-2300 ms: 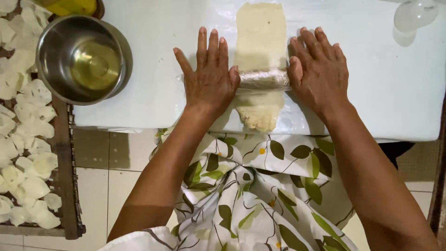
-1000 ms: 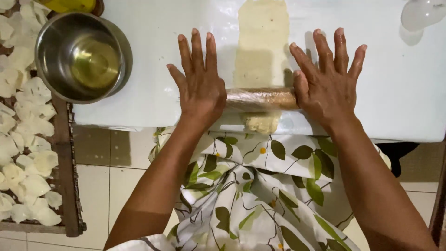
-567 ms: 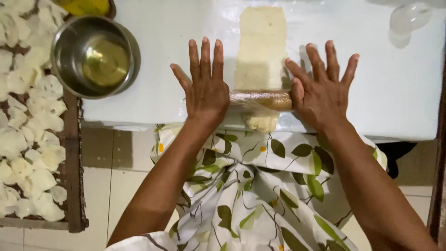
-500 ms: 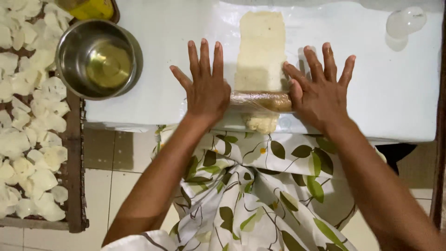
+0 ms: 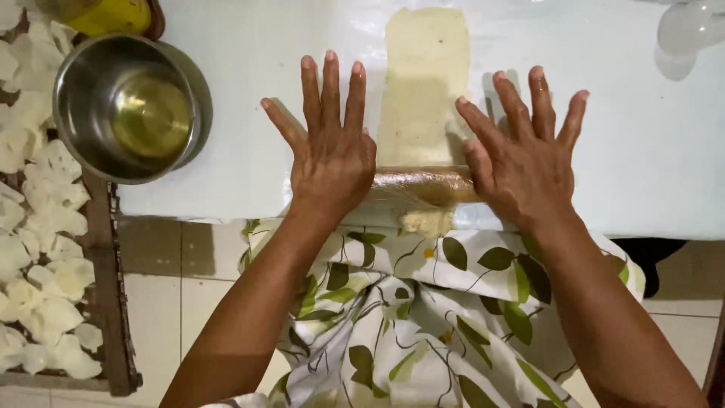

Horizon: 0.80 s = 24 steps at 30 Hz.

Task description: Rolling out dough and cutting it into small circular shapes using a cutter.

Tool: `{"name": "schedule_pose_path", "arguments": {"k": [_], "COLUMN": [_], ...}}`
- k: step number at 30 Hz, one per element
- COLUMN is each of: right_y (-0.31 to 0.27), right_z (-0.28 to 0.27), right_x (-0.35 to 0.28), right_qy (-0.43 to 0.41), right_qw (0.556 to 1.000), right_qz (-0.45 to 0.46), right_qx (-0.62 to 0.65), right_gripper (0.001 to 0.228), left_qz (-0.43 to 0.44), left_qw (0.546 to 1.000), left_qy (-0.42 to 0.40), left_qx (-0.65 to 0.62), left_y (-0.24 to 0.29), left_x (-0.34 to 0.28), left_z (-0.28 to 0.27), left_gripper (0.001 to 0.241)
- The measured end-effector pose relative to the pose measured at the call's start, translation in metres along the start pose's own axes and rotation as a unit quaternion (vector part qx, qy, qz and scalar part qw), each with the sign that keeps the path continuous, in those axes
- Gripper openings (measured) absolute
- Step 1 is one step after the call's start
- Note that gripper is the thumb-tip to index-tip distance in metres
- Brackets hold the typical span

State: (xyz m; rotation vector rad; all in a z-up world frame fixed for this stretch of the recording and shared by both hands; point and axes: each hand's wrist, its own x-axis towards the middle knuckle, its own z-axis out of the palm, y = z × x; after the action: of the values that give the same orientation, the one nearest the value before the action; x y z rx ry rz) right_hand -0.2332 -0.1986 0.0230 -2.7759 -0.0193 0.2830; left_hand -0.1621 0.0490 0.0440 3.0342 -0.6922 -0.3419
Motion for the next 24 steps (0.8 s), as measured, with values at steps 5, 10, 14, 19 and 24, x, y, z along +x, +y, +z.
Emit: {"name": "schedule_pose_path", "arguments": {"k": [5, 10, 14, 19, 24], "right_y": [-0.009, -0.013, -0.014, -0.011, -0.009], "right_z": [-0.001, 0.004, 0.011, 0.018, 0.004], "right_x": [-0.01, -0.022, -0.035, -0.036, -0.002], "right_qy": [-0.004, 0.009, 0.063, 0.075, 0.023], "right_qw": [1.0, 1.0, 0.998, 0.997, 1.0], "right_qz": [0.024, 0.026, -0.018, -0.008, 0.012], "right_qx": [0.008, -0.005, 0.017, -0.015, -0.006], "right_gripper": [0.076, 0.071, 0.059, 0.057, 0.058], "left_qz": [-0.011, -0.023, -0.018, 0.014, -0.009], "left_qw": [0.999, 0.999, 0.999, 0.998, 1.0], "left_qy": [-0.017, 0.024, 0.029, 0.026, 0.015], "left_qx": [0.027, 0.006, 0.017, 0.057, -0.001], "left_y": [0.003, 0.008, 0.009, 0.006, -0.001], "left_x": [-0.011, -0.025, -0.035, -0.032, 0.001], "left_z": [-0.003, 0.004, 0.004, 0.003, -0.001], "left_gripper": [0.085, 0.094, 0.092, 0.09, 0.091]}}
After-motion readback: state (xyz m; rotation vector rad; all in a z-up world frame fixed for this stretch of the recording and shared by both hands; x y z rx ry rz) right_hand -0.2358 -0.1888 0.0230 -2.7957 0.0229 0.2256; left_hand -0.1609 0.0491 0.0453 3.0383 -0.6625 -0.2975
